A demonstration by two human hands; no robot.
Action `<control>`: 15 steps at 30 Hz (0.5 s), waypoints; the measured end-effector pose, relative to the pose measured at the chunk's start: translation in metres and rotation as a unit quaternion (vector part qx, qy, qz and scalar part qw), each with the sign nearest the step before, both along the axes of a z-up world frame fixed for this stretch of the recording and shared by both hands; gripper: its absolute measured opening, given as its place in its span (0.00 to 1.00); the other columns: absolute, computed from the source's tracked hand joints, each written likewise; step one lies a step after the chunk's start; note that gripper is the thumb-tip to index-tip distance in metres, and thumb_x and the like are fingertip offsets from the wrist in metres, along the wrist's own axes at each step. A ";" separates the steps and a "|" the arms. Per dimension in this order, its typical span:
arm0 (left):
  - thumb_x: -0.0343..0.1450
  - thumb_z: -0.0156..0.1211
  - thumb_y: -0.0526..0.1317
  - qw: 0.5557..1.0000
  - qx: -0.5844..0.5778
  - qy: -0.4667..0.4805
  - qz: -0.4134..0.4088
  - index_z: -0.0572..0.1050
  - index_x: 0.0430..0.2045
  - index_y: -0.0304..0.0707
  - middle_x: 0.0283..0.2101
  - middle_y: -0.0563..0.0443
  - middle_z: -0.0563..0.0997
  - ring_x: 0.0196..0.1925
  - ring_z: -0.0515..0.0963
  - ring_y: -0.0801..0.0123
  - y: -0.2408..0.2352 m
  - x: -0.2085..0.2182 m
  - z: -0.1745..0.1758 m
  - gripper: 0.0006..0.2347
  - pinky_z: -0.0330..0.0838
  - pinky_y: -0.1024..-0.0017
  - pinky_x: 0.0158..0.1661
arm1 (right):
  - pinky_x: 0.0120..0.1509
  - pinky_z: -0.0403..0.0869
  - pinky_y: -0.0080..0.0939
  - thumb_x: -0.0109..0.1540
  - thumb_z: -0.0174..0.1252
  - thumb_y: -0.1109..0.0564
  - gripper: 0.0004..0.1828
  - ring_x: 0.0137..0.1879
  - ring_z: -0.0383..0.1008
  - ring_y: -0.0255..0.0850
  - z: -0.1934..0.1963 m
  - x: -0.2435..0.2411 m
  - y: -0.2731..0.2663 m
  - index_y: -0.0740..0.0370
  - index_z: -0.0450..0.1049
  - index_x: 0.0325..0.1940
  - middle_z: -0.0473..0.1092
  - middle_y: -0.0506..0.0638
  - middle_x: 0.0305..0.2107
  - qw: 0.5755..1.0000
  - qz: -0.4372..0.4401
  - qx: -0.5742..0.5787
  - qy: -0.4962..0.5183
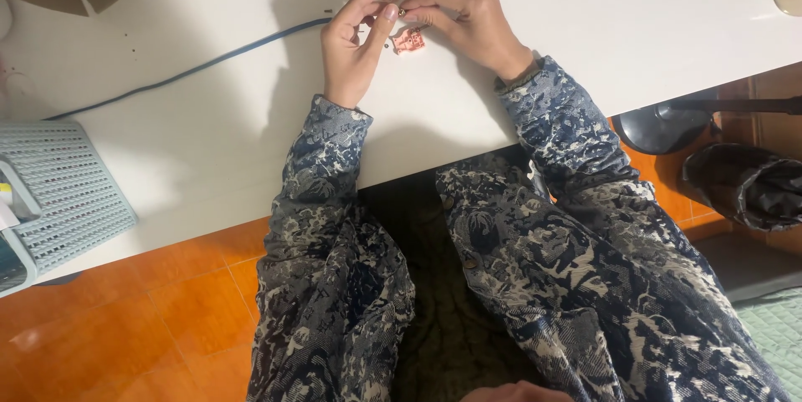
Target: Assembling electrical plugs by placing internal components into housings and securing them with a screwdriver.
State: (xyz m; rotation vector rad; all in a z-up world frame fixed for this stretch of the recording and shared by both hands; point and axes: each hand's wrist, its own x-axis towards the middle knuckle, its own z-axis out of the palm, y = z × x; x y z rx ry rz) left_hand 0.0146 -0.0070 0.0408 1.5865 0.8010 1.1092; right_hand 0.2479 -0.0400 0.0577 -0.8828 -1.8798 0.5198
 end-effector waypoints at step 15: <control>0.83 0.74 0.45 0.941 0.255 0.221 -0.004 0.78 0.66 0.52 0.53 0.60 0.91 0.53 0.85 0.64 0.016 -0.020 -0.027 0.17 0.71 0.62 0.58 | 0.62 0.75 0.52 0.79 0.74 0.60 0.08 0.52 0.78 0.50 -0.016 0.024 -0.007 0.69 0.89 0.57 0.79 0.57 0.46 0.992 0.014 0.027 -0.119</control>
